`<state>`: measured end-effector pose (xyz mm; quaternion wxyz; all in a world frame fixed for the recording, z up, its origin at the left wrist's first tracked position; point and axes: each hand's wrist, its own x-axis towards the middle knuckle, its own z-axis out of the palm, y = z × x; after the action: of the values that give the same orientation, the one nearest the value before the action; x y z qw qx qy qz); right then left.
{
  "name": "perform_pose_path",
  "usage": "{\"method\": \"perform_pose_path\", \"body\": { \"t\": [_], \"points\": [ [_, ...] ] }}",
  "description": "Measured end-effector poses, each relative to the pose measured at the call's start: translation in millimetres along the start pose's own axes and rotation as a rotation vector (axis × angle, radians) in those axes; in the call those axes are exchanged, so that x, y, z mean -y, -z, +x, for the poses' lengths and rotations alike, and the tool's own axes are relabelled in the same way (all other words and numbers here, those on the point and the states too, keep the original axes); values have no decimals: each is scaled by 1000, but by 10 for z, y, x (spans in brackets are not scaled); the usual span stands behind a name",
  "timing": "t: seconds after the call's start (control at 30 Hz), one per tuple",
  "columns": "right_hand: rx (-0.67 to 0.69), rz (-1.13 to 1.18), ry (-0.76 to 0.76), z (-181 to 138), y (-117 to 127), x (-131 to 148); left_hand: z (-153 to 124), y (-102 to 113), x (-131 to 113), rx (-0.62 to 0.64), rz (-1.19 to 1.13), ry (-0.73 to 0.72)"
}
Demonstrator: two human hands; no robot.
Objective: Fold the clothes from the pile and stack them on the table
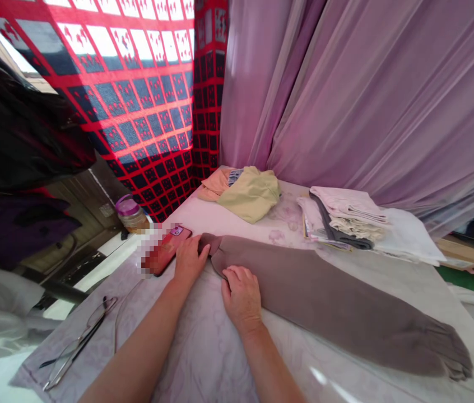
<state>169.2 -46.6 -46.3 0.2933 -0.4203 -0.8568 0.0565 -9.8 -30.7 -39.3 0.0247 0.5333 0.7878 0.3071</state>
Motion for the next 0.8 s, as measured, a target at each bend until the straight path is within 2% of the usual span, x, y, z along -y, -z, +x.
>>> {"method": "perform_pose_path", "body": {
  "t": [0.2,0.57,0.8],
  "points": [
    [-10,-5,4,-2,-1,-2,23,-28,36,-17,-84,-14],
    [-13,-5,12,-3,-4,-2,-21,-82,-4,-1,51,-6],
    [9,8,-17,4,14,13,24,-26,27,-13,-112,-22]
  ]
}}
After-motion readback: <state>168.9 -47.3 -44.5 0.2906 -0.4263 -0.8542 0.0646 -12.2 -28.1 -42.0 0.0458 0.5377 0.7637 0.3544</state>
